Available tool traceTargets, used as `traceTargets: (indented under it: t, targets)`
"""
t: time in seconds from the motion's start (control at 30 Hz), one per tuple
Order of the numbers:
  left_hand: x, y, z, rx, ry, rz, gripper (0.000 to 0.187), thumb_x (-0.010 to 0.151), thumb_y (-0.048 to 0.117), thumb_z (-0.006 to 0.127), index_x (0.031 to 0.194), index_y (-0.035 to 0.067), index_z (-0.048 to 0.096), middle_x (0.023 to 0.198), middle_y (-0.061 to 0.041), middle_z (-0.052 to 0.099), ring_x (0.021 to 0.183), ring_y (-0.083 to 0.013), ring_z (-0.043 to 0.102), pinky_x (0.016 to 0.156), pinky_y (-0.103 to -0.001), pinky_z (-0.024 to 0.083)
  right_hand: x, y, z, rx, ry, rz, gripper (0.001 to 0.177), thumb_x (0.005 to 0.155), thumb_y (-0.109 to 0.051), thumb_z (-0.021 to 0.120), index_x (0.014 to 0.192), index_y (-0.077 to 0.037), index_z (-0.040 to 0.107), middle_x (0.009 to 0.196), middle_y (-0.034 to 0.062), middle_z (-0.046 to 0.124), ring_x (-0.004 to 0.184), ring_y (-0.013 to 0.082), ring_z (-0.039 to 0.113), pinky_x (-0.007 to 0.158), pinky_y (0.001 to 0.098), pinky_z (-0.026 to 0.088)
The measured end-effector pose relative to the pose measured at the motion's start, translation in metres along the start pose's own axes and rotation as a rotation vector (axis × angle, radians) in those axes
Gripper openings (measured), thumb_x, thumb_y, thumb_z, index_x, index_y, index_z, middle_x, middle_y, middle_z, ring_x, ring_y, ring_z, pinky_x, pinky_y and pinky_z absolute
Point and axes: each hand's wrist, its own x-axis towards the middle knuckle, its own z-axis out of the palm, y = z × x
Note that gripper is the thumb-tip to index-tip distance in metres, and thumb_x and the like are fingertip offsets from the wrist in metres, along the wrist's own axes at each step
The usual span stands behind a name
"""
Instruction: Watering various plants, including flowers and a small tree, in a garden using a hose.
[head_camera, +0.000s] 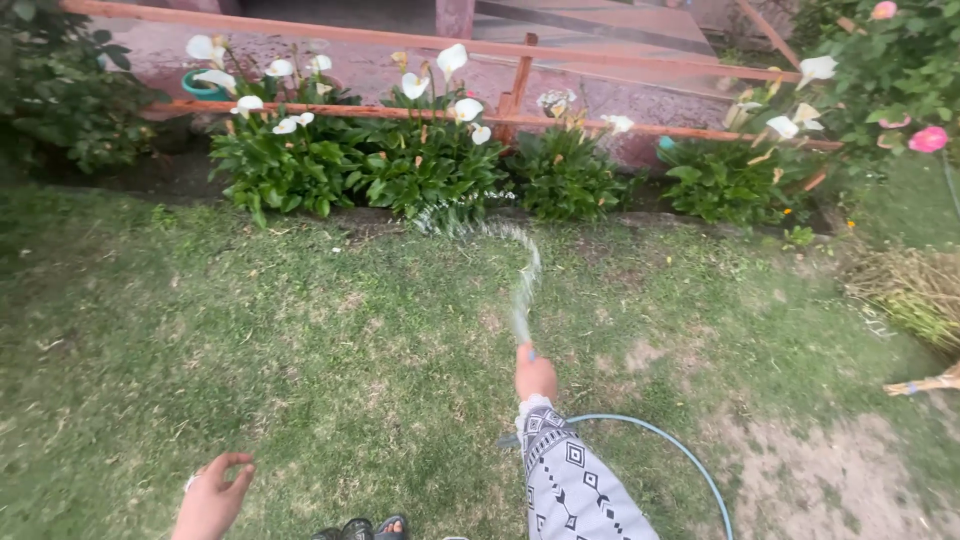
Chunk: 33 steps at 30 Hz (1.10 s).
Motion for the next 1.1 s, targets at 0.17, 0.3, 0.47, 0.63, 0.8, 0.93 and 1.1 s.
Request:
traceTargets:
  t: [0.17,0.3,0.47,0.63,0.8,0.93,1.1]
  targets:
    - [0.001,-0.031,0.005,0.013,0.082,0.001,0.036,0.088,0.038,0.075,0.121,0.025,0.074,0.111,-0.015,0.072,0.083,-0.0228,0.078,0.086,-0.04,0.061,-0.002,-0.007,0.018,0.159,0.092,0.052,0.08,0.096,-0.069,0.039,0.095,0.002,0.076,0.096,0.0292,0.072,0.096,0.0493,0.069,0.085,0.0577,0.053]
    - [-0.007,-0.035,0.001,0.026,0.08,-0.04,0.037,0.087,0.039,0.075,0.122,0.026,0.074,0.108,-0.015,0.072,0.086,-0.0244,0.076,0.09,-0.04,0.061,-0.021,-0.023,0.009,0.075,0.087,0.016,0.073,0.091,-0.068,0.041,0.099,-0.006,0.077,0.094,0.026,0.073,0.093,0.0474,0.07,0.081,0.0575,0.054]
    - [-0.004,-0.036,0.003,0.07,0.07,-0.009,0.034,0.088,0.039,0.075,0.12,0.026,0.075,0.107,-0.014,0.07,0.086,-0.0208,0.075,0.093,-0.04,0.059,-0.031,-0.025,0.002,-0.077,-0.063,-0.077,0.077,0.094,-0.068,0.039,0.095,-0.003,0.08,0.095,0.0247,0.074,0.092,0.0446,0.071,0.083,0.0547,0.054]
    - [-0.017,0.017,-0.016,0.079,-0.044,-0.072,0.037,0.094,0.038,0.07,0.127,0.021,0.071,0.1,-0.015,0.071,0.071,-0.0184,0.066,0.081,-0.04,0.06,-0.031,-0.005,-0.013,-0.069,-0.148,0.04,0.078,0.094,-0.067,0.037,0.098,-0.003,0.081,0.099,0.0227,0.076,0.093,0.0417,0.073,0.084,0.0525,0.054]
    - [-0.019,0.044,-0.016,0.083,-0.128,-0.071,0.044,0.096,0.038,0.065,0.134,0.014,0.065,0.098,-0.011,0.075,0.056,-0.0138,0.062,0.07,-0.034,0.061,-0.041,0.024,-0.003,-0.196,-0.169,0.004,0.079,0.092,-0.068,0.037,0.098,-0.002,0.08,0.101,0.0232,0.075,0.094,0.0406,0.073,0.083,0.0524,0.055]
    - [-0.021,0.048,-0.015,0.071,-0.115,-0.038,0.044,0.095,0.037,0.066,0.131,0.013,0.065,0.101,-0.01,0.072,0.057,-0.0138,0.063,0.068,-0.034,0.062,-0.043,0.029,-0.003,-0.106,-0.089,0.09,0.082,0.094,-0.07,0.037,0.097,0.0,0.079,0.098,0.025,0.076,0.093,0.0414,0.072,0.082,0.053,0.053]
    - [-0.015,0.057,-0.009,0.07,-0.131,0.014,0.042,0.094,0.036,0.066,0.129,0.013,0.065,0.098,-0.009,0.077,0.061,-0.0104,0.064,0.069,-0.036,0.061,-0.052,0.024,0.014,-0.058,-0.061,0.104,0.084,0.095,-0.069,0.035,0.09,0.001,0.08,0.089,0.0258,0.075,0.084,0.0424,0.073,0.076,0.0536,0.054]
